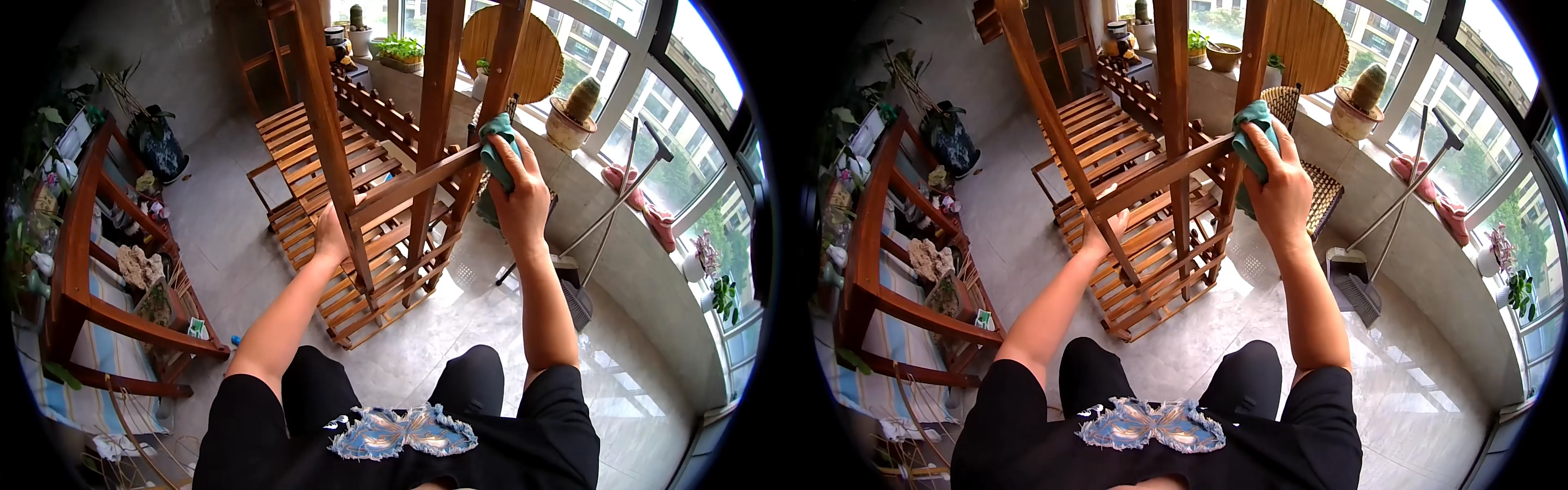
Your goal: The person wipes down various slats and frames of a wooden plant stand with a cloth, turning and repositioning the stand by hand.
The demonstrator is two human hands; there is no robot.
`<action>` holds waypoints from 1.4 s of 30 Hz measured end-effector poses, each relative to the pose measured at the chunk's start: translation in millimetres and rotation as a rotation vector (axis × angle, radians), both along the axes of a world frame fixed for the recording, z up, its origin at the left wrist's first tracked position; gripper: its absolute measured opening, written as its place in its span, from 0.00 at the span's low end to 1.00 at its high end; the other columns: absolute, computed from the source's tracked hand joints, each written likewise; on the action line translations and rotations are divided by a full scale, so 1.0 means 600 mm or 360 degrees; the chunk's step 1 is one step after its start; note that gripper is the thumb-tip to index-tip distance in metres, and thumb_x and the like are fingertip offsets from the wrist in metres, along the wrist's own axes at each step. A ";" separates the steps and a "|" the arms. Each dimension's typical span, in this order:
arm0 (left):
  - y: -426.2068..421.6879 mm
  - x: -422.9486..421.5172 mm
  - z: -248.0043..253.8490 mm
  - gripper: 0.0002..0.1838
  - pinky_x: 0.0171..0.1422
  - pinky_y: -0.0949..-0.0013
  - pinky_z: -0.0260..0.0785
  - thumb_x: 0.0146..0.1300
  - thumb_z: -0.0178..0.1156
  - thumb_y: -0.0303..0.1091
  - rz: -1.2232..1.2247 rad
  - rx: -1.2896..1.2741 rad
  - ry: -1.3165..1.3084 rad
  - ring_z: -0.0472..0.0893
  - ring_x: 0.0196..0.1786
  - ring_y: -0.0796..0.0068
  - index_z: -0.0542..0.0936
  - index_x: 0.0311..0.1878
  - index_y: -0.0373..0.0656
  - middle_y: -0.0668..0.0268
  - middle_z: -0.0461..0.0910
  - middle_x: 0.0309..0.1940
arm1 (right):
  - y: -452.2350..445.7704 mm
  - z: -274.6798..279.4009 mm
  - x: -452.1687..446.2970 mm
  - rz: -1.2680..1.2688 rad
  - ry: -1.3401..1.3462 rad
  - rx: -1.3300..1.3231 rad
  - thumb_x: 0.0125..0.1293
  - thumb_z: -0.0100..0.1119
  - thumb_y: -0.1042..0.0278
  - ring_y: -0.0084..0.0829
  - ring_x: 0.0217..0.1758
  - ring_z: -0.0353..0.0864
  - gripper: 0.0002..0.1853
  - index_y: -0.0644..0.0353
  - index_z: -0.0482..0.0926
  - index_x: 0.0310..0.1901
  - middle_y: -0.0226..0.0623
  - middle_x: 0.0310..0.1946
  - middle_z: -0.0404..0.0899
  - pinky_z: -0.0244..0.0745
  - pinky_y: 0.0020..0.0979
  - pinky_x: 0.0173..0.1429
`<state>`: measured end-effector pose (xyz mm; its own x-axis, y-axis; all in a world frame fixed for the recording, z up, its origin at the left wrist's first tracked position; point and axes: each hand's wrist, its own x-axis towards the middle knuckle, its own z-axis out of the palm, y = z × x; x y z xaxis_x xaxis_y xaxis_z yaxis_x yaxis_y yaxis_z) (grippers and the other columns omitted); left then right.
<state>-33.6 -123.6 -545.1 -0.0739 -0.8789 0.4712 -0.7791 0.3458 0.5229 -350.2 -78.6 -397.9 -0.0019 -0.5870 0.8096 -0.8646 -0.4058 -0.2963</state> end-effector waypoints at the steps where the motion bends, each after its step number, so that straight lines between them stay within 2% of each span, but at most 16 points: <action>1: -0.002 -0.001 -0.007 0.17 0.59 0.52 0.75 0.69 0.56 0.33 0.0008 -0.0100 0.0061 0.83 0.56 0.46 0.86 0.57 0.49 0.52 0.85 0.51 | -0.003 -0.003 0.000 0.0004 -0.0017 -0.0018 0.60 0.69 0.72 0.48 0.55 0.88 0.32 0.34 0.81 0.67 0.37 0.70 0.76 0.86 0.43 0.55; 8: 0.004 -0.002 0.006 0.16 0.59 0.52 0.76 0.65 0.58 0.31 -0.0116 -0.0382 -0.0010 0.82 0.55 0.49 0.86 0.53 0.45 0.55 0.85 0.49 | -0.014 -0.004 0.005 -0.0035 0.0041 -0.0157 0.58 0.69 0.75 0.50 0.57 0.87 0.31 0.41 0.82 0.65 0.42 0.67 0.79 0.85 0.42 0.57; 12: -0.007 -0.004 -0.010 0.16 0.73 0.54 0.71 0.67 0.58 0.33 -0.0014 -0.0151 0.0025 0.79 0.66 0.48 0.85 0.54 0.42 0.55 0.85 0.55 | -0.010 0.000 0.015 -0.0071 0.0077 -0.0061 0.58 0.69 0.75 0.52 0.56 0.87 0.31 0.42 0.82 0.65 0.45 0.67 0.79 0.85 0.43 0.56; 14: 0.000 0.000 0.015 0.18 0.75 0.54 0.70 0.70 0.58 0.35 -0.0091 0.0073 0.0064 0.76 0.71 0.49 0.83 0.61 0.43 0.54 0.83 0.61 | 0.011 0.035 0.023 -0.0181 0.0118 0.0331 0.56 0.69 0.78 0.51 0.60 0.85 0.35 0.41 0.80 0.67 0.46 0.68 0.78 0.83 0.42 0.60; 18: -0.019 0.001 -0.019 0.28 0.86 0.56 0.54 0.76 0.55 0.42 -0.0160 0.0277 -0.0252 0.64 0.81 0.55 0.72 0.76 0.47 0.56 0.72 0.74 | 0.026 0.111 0.018 -0.0271 0.0460 0.0726 0.57 0.68 0.74 0.47 0.52 0.87 0.32 0.40 0.80 0.66 0.35 0.69 0.78 0.84 0.42 0.52; 20: 0.012 0.013 0.029 0.31 0.89 0.48 0.42 0.77 0.52 0.42 -0.0182 0.0662 -0.0295 0.53 0.86 0.56 0.64 0.80 0.47 0.56 0.58 0.83 | 0.028 0.133 0.021 -0.0127 0.0497 0.0767 0.57 0.65 0.74 0.48 0.47 0.88 0.31 0.40 0.79 0.65 0.39 0.66 0.79 0.85 0.43 0.47; 22: 0.053 0.023 0.045 0.32 0.90 0.49 0.40 0.77 0.54 0.42 -0.0089 0.0717 -0.0426 0.50 0.86 0.56 0.63 0.81 0.47 0.58 0.55 0.84 | 0.030 0.162 0.011 -0.0046 0.0469 0.0963 0.57 0.64 0.74 0.48 0.50 0.87 0.31 0.41 0.79 0.65 0.39 0.66 0.79 0.84 0.43 0.51; 24: 0.124 0.030 0.088 0.34 0.89 0.50 0.43 0.74 0.59 0.39 0.0251 0.0726 -0.0082 0.51 0.86 0.54 0.63 0.81 0.46 0.56 0.55 0.83 | 0.026 0.179 -0.012 0.0130 0.0372 0.1145 0.57 0.65 0.74 0.49 0.54 0.85 0.31 0.43 0.79 0.64 0.40 0.66 0.78 0.82 0.43 0.56; 26: 0.204 0.038 0.115 0.34 0.84 0.51 0.55 0.68 0.63 0.31 0.0539 0.0783 0.0222 0.60 0.81 0.49 0.67 0.77 0.43 0.51 0.61 0.79 | 0.030 0.196 -0.030 0.0098 0.0048 0.1638 0.60 0.66 0.74 0.46 0.59 0.84 0.31 0.46 0.79 0.67 0.44 0.58 0.84 0.77 0.39 0.65; 28: 0.301 0.075 0.123 0.26 0.72 0.52 0.70 0.65 0.62 0.31 0.0498 0.0798 0.0539 0.73 0.70 0.48 0.76 0.67 0.41 0.50 0.74 0.67 | 0.045 0.159 -0.072 0.0366 -0.0232 0.1723 0.61 0.64 0.76 0.40 0.60 0.85 0.31 0.52 0.78 0.69 0.46 0.56 0.86 0.75 0.35 0.67; 32: 0.521 0.143 0.235 0.13 0.54 0.59 0.81 0.65 0.62 0.29 0.0387 0.1215 0.0817 0.89 0.43 0.58 0.87 0.51 0.39 0.53 0.90 0.42 | 0.148 0.276 -0.046 0.0464 -0.0926 0.2357 0.65 0.56 0.77 0.27 0.51 0.84 0.28 0.63 0.76 0.69 0.34 0.52 0.85 0.79 0.27 0.58; 34: 0.611 0.183 0.272 0.12 0.51 0.64 0.81 0.65 0.63 0.29 0.0494 0.1479 0.1041 0.90 0.42 0.67 0.88 0.50 0.40 0.56 0.91 0.39 | 0.207 0.361 -0.002 0.0649 -0.1392 0.2601 0.67 0.55 0.76 0.22 0.42 0.84 0.28 0.63 0.75 0.70 0.32 0.49 0.84 0.80 0.25 0.46; 37: 0.704 0.224 0.314 0.11 0.47 0.71 0.83 0.71 0.58 0.24 0.0576 0.1644 0.1103 0.90 0.41 0.70 0.86 0.50 0.32 0.57 0.89 0.39 | 0.278 0.429 0.030 0.0589 -0.1857 0.2658 0.65 0.57 0.76 0.24 0.38 0.84 0.32 0.63 0.73 0.72 0.32 0.45 0.84 0.81 0.26 0.43; 39: 0.729 0.250 0.340 0.12 0.47 0.72 0.83 0.72 0.56 0.24 0.0603 0.1548 0.1010 0.90 0.41 0.69 0.85 0.52 0.32 0.56 0.89 0.40 | 0.317 0.510 0.093 0.0607 -0.2335 0.2601 0.64 0.59 0.69 0.31 0.29 0.83 0.21 0.64 0.78 0.59 0.40 0.37 0.84 0.80 0.32 0.33; 41: 0.713 0.261 0.395 0.12 0.48 0.71 0.83 0.72 0.57 0.25 0.0558 0.1613 0.1082 0.90 0.41 0.69 0.84 0.53 0.32 0.55 0.89 0.40 | 0.336 0.514 0.126 0.0878 -0.3053 0.2671 0.64 0.60 0.61 0.37 0.26 0.79 0.19 0.66 0.76 0.51 0.43 0.35 0.83 0.77 0.35 0.29; 42: 0.708 0.261 0.422 0.13 0.49 0.71 0.83 0.72 0.56 0.25 0.0504 0.1597 0.1106 0.90 0.42 0.70 0.84 0.54 0.32 0.56 0.89 0.41 | 0.335 0.537 0.159 0.1436 -0.3466 0.2686 0.66 0.59 0.58 0.40 0.31 0.81 0.24 0.69 0.76 0.55 0.46 0.38 0.84 0.81 0.40 0.38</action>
